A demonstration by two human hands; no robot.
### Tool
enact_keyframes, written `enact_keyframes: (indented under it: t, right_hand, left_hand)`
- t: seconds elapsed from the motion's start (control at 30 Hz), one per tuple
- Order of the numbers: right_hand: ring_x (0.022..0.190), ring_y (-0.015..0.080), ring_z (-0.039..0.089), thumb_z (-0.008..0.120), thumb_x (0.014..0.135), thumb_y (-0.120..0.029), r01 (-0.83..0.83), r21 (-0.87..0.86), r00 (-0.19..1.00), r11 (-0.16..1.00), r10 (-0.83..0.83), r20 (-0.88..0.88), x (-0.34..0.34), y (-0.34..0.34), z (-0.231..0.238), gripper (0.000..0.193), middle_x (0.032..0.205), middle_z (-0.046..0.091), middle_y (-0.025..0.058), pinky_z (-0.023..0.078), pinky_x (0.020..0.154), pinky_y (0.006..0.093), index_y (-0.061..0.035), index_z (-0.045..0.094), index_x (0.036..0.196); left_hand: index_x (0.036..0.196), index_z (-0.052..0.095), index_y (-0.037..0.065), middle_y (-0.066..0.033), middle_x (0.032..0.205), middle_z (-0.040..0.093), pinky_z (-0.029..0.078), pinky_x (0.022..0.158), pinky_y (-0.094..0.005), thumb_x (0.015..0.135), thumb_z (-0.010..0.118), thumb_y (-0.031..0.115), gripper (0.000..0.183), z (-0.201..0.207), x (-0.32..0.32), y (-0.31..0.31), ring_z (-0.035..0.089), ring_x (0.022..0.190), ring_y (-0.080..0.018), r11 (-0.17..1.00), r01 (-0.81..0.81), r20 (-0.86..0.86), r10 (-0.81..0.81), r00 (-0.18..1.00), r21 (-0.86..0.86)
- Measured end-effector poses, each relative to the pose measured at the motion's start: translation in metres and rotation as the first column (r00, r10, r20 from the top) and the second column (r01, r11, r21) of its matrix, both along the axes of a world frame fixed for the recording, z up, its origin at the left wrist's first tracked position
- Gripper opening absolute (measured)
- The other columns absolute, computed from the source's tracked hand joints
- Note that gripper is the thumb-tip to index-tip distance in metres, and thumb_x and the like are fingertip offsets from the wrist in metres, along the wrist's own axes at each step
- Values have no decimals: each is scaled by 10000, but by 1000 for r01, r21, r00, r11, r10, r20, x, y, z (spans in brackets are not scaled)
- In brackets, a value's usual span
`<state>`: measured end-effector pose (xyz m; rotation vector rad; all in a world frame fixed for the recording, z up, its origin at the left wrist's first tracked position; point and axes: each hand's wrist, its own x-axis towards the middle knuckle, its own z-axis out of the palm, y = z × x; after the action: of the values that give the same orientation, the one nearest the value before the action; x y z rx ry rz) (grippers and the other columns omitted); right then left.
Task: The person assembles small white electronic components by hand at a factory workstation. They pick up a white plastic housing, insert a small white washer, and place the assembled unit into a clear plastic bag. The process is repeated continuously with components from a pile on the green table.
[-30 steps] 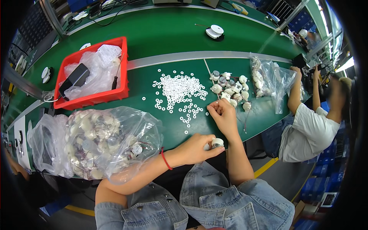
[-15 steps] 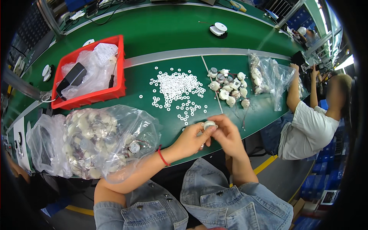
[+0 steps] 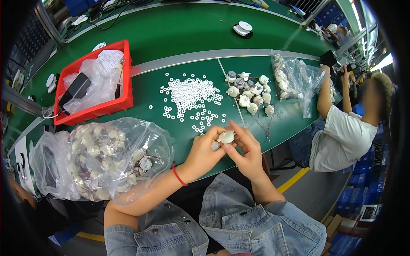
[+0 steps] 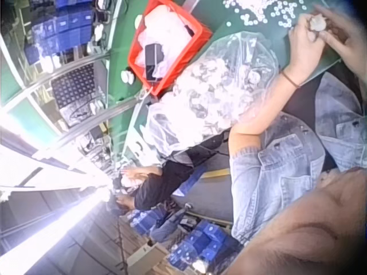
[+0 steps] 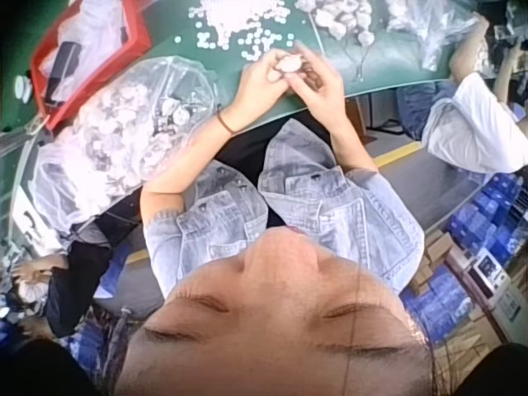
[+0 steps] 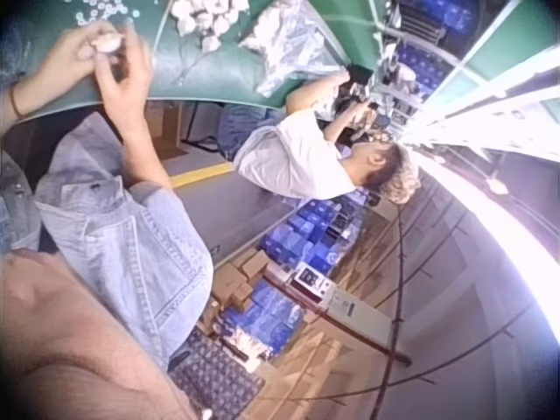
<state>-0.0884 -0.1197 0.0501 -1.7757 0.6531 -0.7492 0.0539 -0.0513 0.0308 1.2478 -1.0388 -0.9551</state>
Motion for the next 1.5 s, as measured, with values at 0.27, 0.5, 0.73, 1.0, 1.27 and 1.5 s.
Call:
enact_keyframes:
  t: [0.27, 0.5, 0.73, 1.0, 1.27, 1.5]
  right_hand:
    - [1004, 202, 644, 686, 870, 25, 36, 210, 971, 977, -84, 224, 6, 11, -6, 503, 1182, 591, 159, 521, 859, 304, 59, 444, 1310]
    - [866, 178, 628, 740, 836, -49, 148, -243, 982, 959, -172, -83, 8, 17, -1, 371, 1022, 608, 134, 528, 727, 281, 32, 622, 1178]
    - [728, 127, 613, 715, 873, -82, 174, -50, 979, 984, -178, -101, -2, 4, -8, 231, 872, 658, 106, 500, 648, 245, 51, 637, 1045]
    - [769, 86, 572, 608, 977, -130, 52, 162, 998, 985, -47, -34, -3, -2, -15, 216, 922, 626, 52, 461, 684, 217, 32, 550, 1107]
    - [684, 45, 446, 516, 1022, -210, -10, 362, 999, 932, -4, 38, -5, -8, -6, 200, 830, 528, 11, 348, 546, 195, -28, 494, 1101]
    - [669, 41, 444, 485, 1043, -305, -184, 611, 949, 770, -23, 315, -3, -20, -5, 244, 835, 529, 16, 303, 504, 184, -62, 484, 1066]
  left_hand:
    - [1044, 649, -3, -129, 832, 729, 554, 652, -302, 852, 712, 95, 225, 4, 0, 4, 732, 775, -193, 999, -41, 224, 35, 974, 23]
    - [924, 673, 30, -143, 645, 656, 509, 509, -397, 849, 693, 310, 291, -4, -2, 9, 659, 571, -313, 994, -104, 670, 101, 735, -36]
    - [819, 661, 29, -136, 623, 650, 517, 511, -404, 855, 675, 295, 269, -2, -5, 9, 658, 552, -299, 994, -72, 719, 108, 686, -81]
    - [813, 644, 21, -110, 610, 650, 516, 509, -385, 831, 694, 309, 292, 1, -1, 8, 654, 541, -276, 984, -103, 757, 177, 629, -145]
    - [865, 632, 41, -74, 598, 648, 508, 502, -373, 849, 705, 338, 306, 1, 0, 8, 654, 540, -255, 980, -122, 736, 199, 647, -158]
    - [952, 635, 83, -41, 583, 639, 487, 477, -354, 863, 716, 329, 273, 1, -2, 7, 636, 508, -225, 984, -116, 638, 174, 750, -132]
